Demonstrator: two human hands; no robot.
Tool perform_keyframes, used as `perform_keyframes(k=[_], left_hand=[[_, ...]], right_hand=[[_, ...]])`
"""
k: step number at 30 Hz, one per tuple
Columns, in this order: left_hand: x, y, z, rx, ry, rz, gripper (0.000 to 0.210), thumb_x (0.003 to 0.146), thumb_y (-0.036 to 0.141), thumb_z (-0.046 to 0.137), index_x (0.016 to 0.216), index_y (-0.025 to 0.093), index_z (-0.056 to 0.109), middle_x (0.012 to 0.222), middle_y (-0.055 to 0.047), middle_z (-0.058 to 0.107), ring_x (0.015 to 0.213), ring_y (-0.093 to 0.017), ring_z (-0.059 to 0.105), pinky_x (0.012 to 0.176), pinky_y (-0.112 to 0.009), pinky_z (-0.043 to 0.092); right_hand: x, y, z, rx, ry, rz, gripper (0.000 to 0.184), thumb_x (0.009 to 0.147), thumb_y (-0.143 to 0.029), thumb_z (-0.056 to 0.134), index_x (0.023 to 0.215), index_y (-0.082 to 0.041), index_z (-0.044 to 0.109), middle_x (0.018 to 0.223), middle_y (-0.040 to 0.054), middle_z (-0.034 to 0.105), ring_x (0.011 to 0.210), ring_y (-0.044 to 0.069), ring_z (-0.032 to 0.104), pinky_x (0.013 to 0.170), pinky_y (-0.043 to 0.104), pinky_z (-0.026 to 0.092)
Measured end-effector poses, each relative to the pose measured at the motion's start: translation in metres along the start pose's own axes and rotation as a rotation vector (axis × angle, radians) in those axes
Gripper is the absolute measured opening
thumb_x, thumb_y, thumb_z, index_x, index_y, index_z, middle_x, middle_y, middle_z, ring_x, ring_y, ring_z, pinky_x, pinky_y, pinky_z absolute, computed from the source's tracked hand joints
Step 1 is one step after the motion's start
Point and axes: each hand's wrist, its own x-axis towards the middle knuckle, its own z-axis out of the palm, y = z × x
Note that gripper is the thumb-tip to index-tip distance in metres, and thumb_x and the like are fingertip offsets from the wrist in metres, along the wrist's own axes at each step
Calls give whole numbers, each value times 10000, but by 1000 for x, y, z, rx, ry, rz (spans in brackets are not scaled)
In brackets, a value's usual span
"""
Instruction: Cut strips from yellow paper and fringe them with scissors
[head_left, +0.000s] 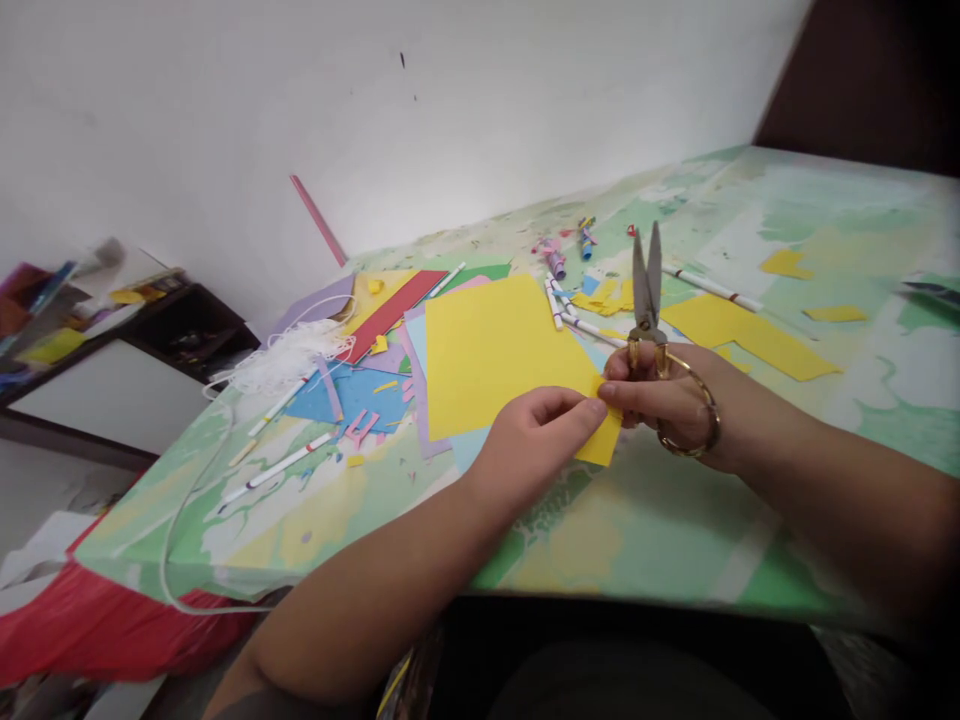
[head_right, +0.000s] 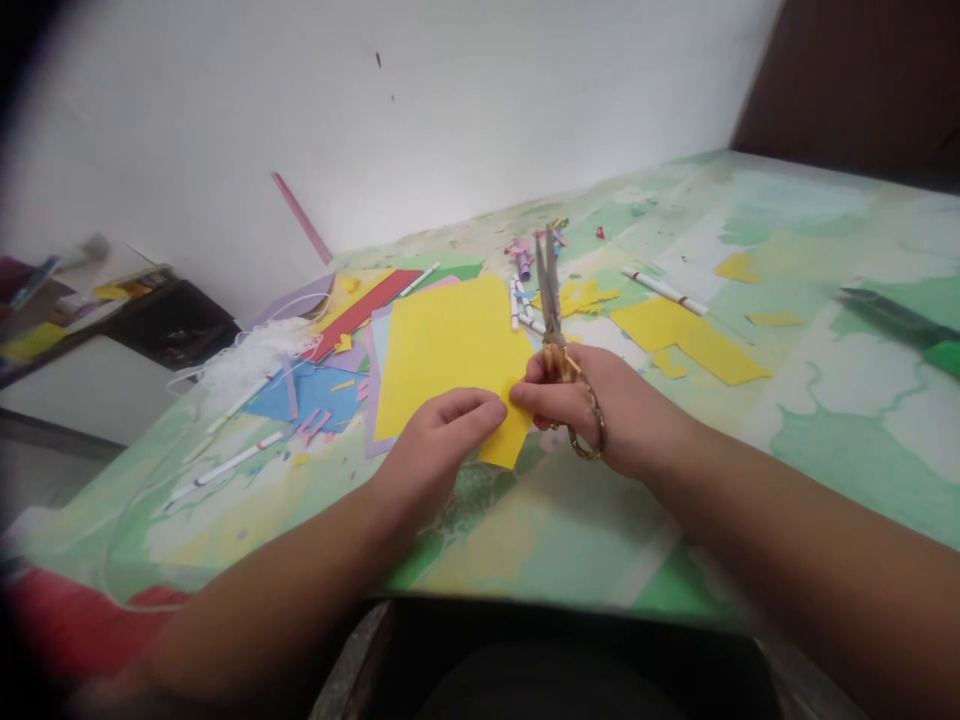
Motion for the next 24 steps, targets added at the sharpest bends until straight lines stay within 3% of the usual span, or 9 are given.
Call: perform_keyframes(k=[4, 8, 12, 18, 24], left_hand=[[2, -1, 0, 77, 13, -41, 276, 681, 416, 588, 670, 141, 610, 584, 13, 521, 543, -86, 455, 517, -226, 351], [1, 1, -2, -20, 51, 30, 175, 681, 329, 596, 659, 156, 605, 585, 22, 536, 554, -82, 479, 532, -219, 370], [0, 6, -11, -96, 186, 172, 154, 696, 308, 585, 634, 167, 583, 569, 24, 561, 558, -84, 510, 550, -217, 401], [2, 8, -21, -144, 324, 288, 145, 727, 303, 549, 663, 173, 566, 558, 28, 546, 540, -79, 515, 551, -219, 421], [0, 9, -21, -92, 347, 293, 182, 748, 311, 541, 630, 173, 541, 568, 34, 543, 550, -67, 515, 548, -202, 415]], right_hand=[[1, -1, 0, 34, -2, 59, 229, 688, -391, 614, 736, -198, 500, 608, -26, 535, 549, 110, 498, 512, 243, 387], [-4, -12, -5, -30, 48, 81, 276, 710, -462, 571, 752, -192, 530, 651, -5, 556, 595, 121, 508, 549, 255, 390], [-9, -21, -12, -326, 90, 90, 396, 711, -579, 494, 616, -195, 486, 535, -30, 418, 500, 106, 397, 463, 247, 309], [-11, -15, -15, -485, -137, 48, 378, 696, -558, 526, 594, -199, 462, 549, -34, 386, 498, 104, 385, 441, 234, 295], [-12, -13, -11, -525, -216, 53, 382, 698, -548, 531, 573, -198, 443, 534, -34, 404, 508, 111, 401, 457, 236, 309]])
